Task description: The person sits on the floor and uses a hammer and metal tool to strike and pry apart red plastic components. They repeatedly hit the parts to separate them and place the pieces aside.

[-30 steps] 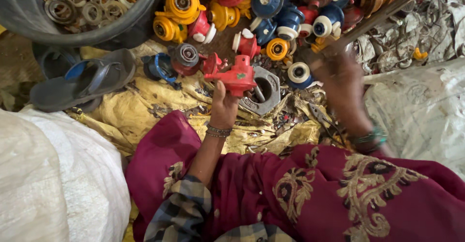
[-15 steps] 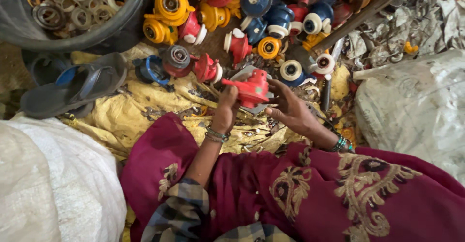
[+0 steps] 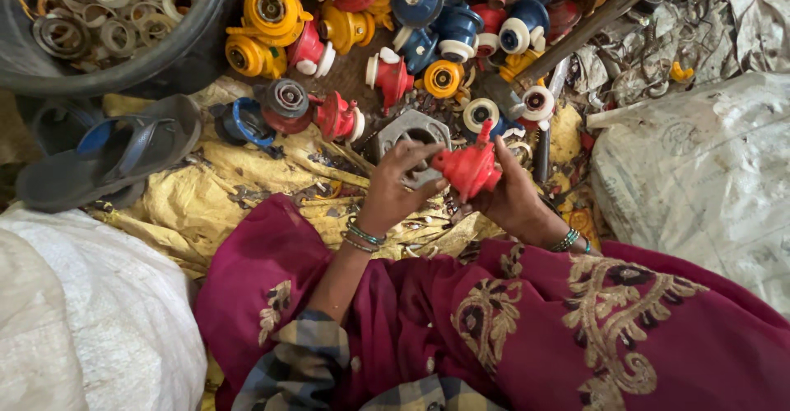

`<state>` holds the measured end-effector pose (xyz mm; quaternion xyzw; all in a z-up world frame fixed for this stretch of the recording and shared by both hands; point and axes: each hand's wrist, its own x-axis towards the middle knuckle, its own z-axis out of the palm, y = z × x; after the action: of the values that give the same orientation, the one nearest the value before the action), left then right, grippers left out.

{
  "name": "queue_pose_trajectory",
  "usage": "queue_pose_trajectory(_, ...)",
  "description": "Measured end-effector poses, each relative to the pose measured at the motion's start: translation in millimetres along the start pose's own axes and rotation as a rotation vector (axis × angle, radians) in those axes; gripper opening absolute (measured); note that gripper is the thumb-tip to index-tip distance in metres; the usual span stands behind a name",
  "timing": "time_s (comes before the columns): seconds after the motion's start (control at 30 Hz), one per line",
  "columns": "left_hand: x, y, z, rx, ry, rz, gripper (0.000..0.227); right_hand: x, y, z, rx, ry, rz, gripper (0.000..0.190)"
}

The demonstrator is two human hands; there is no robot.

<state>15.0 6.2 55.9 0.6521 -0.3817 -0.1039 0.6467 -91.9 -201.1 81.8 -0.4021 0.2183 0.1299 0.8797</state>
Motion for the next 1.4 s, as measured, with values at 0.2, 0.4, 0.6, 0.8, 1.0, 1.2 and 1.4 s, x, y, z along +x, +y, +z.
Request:
queue_pose_trajectory(0.2, -36, -35, 37, -0.112, 0.084, -0.184, 0.036, 7, 14, 2, 0.048, 0.003, 0.256, 0.08)
queue_pose_trajectory(0.4, -65, -111, 54, 0.144, 0.304, -0.277, 0.026, 5, 19, -1, -0.498, -0.115, 0.458, 0.095)
queue_pose_trajectory(0.6, -51, -110, 5, 0.118, 0.463, -0.263, 0.04, 31, -43, -37, -2.182, 0.309, 0.089, 0.024)
queue_pose_trajectory(0.8, -40, -108, -17, 0.115, 0.612, -0.49, 0.049, 51, -140, -137, -2.487, 0.545, -0.799, 0.041)
queue_pose_trajectory(1.0, -47, -138, -19, 0.672, 0.389, -0.312, 0.046, 76, -157, -173, -2.673, 0.52, -0.782, 0.022)
queue_pose_trajectory(1.2, -41, -134, -7, 0.614, 0.406, -0.683, 0.061, 81, -175, -155, -3.002, 0.374, -0.656, 0.018)
queue_pose_trajectory(1.4, -38, -119, -2, 0.757, 0.328, -0.642, 0.061, 47, -183, -132, -3.034, 0.275, -0.502, 0.016)
